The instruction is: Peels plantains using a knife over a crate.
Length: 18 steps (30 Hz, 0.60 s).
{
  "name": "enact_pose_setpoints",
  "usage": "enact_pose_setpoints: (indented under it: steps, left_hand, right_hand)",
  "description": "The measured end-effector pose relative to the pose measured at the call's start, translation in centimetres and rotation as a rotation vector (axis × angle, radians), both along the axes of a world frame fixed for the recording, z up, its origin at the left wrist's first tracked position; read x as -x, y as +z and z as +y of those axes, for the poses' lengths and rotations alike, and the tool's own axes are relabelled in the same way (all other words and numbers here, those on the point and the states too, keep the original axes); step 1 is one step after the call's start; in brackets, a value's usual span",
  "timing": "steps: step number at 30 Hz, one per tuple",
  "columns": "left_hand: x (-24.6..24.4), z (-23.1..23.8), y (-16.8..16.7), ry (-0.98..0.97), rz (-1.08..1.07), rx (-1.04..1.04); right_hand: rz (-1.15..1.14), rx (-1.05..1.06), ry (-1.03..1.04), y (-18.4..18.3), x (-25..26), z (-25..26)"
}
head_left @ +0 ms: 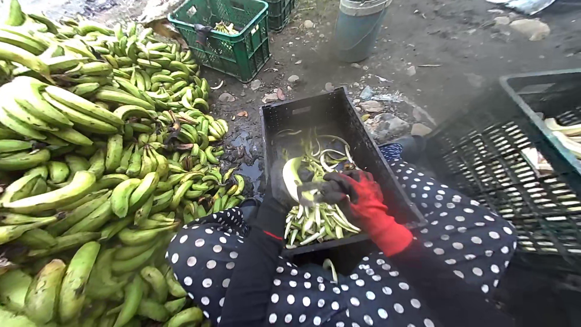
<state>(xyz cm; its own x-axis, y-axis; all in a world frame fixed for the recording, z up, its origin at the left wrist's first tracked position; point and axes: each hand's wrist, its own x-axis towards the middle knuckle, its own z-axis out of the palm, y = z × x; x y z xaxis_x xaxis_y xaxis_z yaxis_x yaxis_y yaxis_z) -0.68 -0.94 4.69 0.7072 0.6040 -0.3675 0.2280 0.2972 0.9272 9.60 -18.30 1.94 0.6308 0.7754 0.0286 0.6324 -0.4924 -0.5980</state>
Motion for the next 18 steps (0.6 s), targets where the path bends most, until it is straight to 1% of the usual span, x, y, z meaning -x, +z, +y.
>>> enact_pose_setpoints:
  steps: [1,3,5,6,7,8,10,11,12,15,16,18]
  left_hand:
    - [-0.1,-0.4,-0.1,0.013,-0.001,0.000]
    - [-0.5,-1.4,0.1,0.065,-0.048,-0.033]
    - [-0.3,-1.9,0.5,0.020,-0.046,-0.155]
    - [-0.1,-2.1,0.9,0.005,-0.048,-0.170]
    - [-0.3,-2.4,1.6,0.041,-0.066,-0.108]
    - [-0.6,-2.1,1.2,0.095,-0.137,0.000]
    - [-0.4,-0.5,-0.2,0.086,-0.269,0.217]
    - [-0.4,0.0,-1.0,0.099,-0.320,0.300]
    - [-0.3,0.2,-1.5,0.101,-0.334,0.333]
    - [0.1,0.7,-2.3,0.058,-0.319,0.251]
    - [0.0,0.8,-2.2,0.071,-0.321,0.271]
    - [-0.1,0.9,-1.7,0.099,-0.299,0.321]
  right_hand:
    - [0.105,0.066,-0.036,0.5,-0.1,0.6]
    - [0.281,0.112,-0.101,0.2,-0.8,2.1]
    - [0.441,0.111,-0.154,-0.9,-2.2,3.3]
    - [0.516,0.091,-0.183,-1.5,-2.7,3.6]
    - [0.574,0.053,-0.214,-2.0,-3.0,3.6]
    - [0.596,0.003,-0.241,-2.4,-3.1,3.5]
    - [0.569,-0.079,-0.259,-2.9,-3.2,2.8]
    - [0.525,-0.096,-0.229,-2.9,-3.2,2.3]
    - [0.467,-0.108,-0.193,-2.6,-3.0,1.9]
    - [0.361,-0.040,-0.119,-2.0,-3.3,1.1]
    - [0.334,-0.054,-0.125,-2.1,-3.4,0.8]
    - [0.348,-0.131,-0.183,-2.4,-3.6,0.2]
